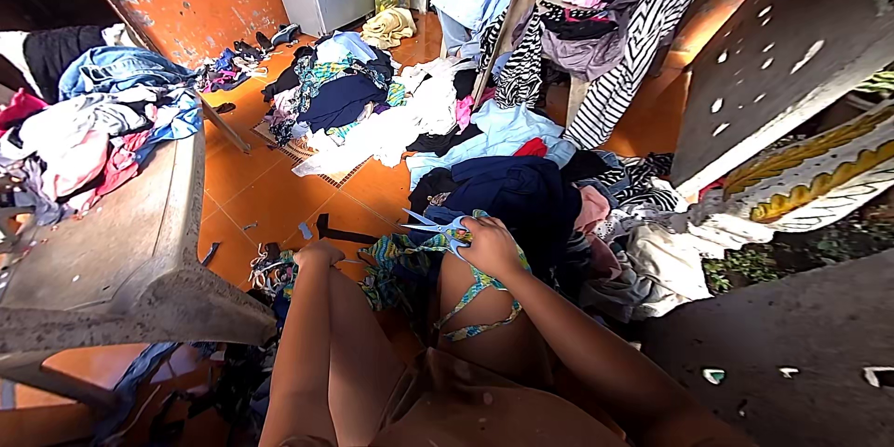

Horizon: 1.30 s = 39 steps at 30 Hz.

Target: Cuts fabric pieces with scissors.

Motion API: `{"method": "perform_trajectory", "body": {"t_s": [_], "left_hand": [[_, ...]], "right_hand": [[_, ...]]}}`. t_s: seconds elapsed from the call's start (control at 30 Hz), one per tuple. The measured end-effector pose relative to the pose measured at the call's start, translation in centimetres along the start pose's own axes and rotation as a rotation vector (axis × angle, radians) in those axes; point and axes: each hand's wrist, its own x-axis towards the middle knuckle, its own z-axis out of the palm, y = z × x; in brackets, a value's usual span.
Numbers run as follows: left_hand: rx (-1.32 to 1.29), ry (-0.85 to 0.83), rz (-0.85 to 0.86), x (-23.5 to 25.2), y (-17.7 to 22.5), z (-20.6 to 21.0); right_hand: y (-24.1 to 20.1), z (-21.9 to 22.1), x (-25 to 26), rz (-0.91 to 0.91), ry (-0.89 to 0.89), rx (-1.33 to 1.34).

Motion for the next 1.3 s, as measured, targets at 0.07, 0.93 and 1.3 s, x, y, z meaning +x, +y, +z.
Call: {"method": "perform_trajectory", "body": {"t_s": [0.07,0.93,1.3], "left_hand": [[0.015,0.003,-0.008,-0.01,0.08,0.00],[0.144,0.053,0.027,-0.32,0.75,-0.12],[0.161,0.052,0.039,-0.26,0.79,-0.11]], "right_hand": [[-0.03,-0.06,-0.04,0.004,-0.004,0.004],[0.24,0.14,0.08,-0.001,0.004,-0.004],[0.24,0.16,0.04,-0.002,0.012,0.004]]}}
